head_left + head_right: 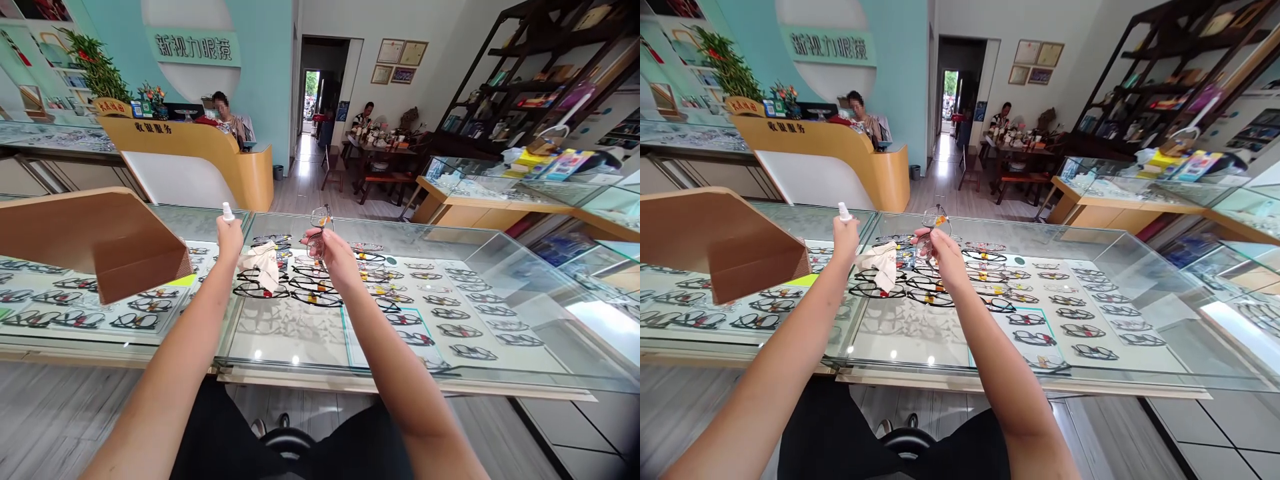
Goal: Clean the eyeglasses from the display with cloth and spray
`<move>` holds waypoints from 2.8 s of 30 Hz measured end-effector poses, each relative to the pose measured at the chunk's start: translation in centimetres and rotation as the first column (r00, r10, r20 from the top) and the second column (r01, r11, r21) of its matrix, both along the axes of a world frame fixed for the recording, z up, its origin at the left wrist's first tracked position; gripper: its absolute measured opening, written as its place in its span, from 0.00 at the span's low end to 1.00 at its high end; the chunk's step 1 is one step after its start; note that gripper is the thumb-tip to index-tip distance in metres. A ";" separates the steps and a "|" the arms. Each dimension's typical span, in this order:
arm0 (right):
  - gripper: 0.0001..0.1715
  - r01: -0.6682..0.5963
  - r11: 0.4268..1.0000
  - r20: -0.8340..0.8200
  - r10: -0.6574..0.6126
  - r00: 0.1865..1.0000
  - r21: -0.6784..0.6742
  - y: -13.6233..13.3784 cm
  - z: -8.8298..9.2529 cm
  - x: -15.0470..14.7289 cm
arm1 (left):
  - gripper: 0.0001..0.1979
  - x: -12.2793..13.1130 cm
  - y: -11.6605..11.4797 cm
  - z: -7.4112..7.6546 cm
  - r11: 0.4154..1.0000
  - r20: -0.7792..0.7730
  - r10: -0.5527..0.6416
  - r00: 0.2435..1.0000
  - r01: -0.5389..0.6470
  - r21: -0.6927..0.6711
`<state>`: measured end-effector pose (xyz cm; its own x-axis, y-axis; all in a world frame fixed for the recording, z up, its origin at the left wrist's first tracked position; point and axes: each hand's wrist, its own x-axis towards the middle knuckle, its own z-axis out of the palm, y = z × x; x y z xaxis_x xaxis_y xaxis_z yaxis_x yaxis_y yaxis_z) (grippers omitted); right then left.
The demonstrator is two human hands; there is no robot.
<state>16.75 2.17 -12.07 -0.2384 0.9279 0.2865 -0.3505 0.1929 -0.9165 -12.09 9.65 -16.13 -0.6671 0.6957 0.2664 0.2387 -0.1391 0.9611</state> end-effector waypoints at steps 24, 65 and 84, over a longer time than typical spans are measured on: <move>0.27 -0.001 1.000 -0.024 0.001 1.000 -0.007 0.1 0.2 0.2 | 0.27 -2.9 0.3 -2.1 0.930 -0.234 0.210 0.949 -0.267 -0.251; 0.26 0.001 1.000 0.007 -0.001 1.000 0.009 0.3 -0.2 0.5 | 0.07 3.9 -2.0 -1.1 0.879 -0.669 -0.416 0.616 0.085 -0.469; 0.27 0.010 1.000 0.004 -0.010 1.000 0.012 0.1 0.1 0.2 | 0.26 3.0 -1.5 2.3 0.899 0.270 -0.364 0.892 0.412 -0.148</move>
<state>16.97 2.27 -11.94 -0.2305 0.9267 0.2967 -0.3449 0.2073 -0.9155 -9.12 8.11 -13.82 -0.3587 0.9330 -0.0297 -0.0261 0.0218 0.9994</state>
